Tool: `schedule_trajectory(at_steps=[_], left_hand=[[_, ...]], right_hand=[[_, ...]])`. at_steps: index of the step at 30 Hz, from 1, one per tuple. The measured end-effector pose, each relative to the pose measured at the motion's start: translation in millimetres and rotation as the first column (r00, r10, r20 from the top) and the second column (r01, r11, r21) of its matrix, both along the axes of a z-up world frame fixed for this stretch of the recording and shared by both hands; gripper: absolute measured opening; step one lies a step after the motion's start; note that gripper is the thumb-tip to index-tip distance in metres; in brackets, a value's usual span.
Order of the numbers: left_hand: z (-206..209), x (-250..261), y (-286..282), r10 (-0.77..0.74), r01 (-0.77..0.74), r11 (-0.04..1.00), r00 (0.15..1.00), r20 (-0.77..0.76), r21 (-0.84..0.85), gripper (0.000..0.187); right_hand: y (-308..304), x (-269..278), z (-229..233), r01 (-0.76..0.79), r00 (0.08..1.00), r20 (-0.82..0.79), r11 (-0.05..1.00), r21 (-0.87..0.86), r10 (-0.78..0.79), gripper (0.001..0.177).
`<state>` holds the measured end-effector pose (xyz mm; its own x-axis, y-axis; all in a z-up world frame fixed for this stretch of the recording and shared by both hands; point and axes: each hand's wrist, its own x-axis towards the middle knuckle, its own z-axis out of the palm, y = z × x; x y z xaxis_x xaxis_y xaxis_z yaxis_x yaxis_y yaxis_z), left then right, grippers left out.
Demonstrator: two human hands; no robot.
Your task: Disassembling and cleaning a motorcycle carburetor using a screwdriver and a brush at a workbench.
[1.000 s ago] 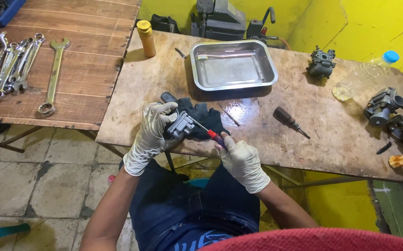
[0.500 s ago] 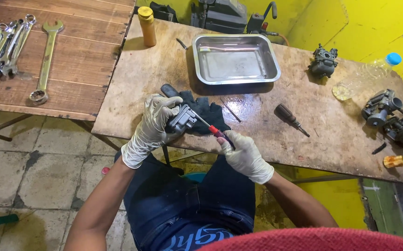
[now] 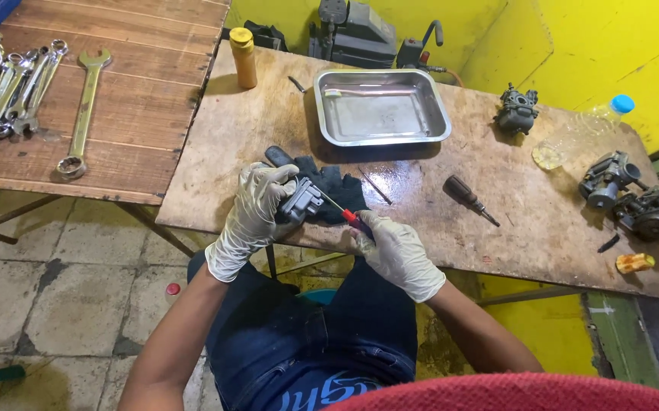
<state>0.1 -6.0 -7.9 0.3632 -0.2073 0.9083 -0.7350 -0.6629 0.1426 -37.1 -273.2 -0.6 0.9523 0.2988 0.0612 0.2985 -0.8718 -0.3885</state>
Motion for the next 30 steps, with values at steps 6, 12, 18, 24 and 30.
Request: schedule_trajectory(at_steps=[6, 12, 18, 24, 30], left_hand=[[-1, 0, 0, 0.048, -0.049, 0.999, 0.998, 0.029, 0.014, 0.019], [0, 2, 1, 0.031, -0.030, 0.999, 0.998, 0.050, -0.019, 0.012], [-3, 4, -2, 0.057, -0.051, 0.996, 0.994, 0.090, -0.068, 0.010], [10, -3, -2, 0.080, -0.076, 0.996, 0.993, 0.083, -0.049, 0.011], [2, 0, 1, 0.024, -0.022, 0.999, 0.998, 0.056, -0.041, 0.016]], right_hand=[[1, 0, 8, 0.050, 0.998, -0.046, 0.997, 0.060, -0.047, 0.042], [12, -11, 52, 0.217, 0.963, -0.226, 0.919, 0.330, -0.146, 0.050], [-1, -3, 14, 0.114, 0.992, -0.005, 0.879, 0.463, -0.126, 0.023], [-10, -8, 38, 0.051, 0.980, -0.188, 0.824, 0.564, 0.069, 0.037], [-10, -7, 53, -0.006, 0.981, -0.173, 0.912, 0.410, 0.085, 0.036]])
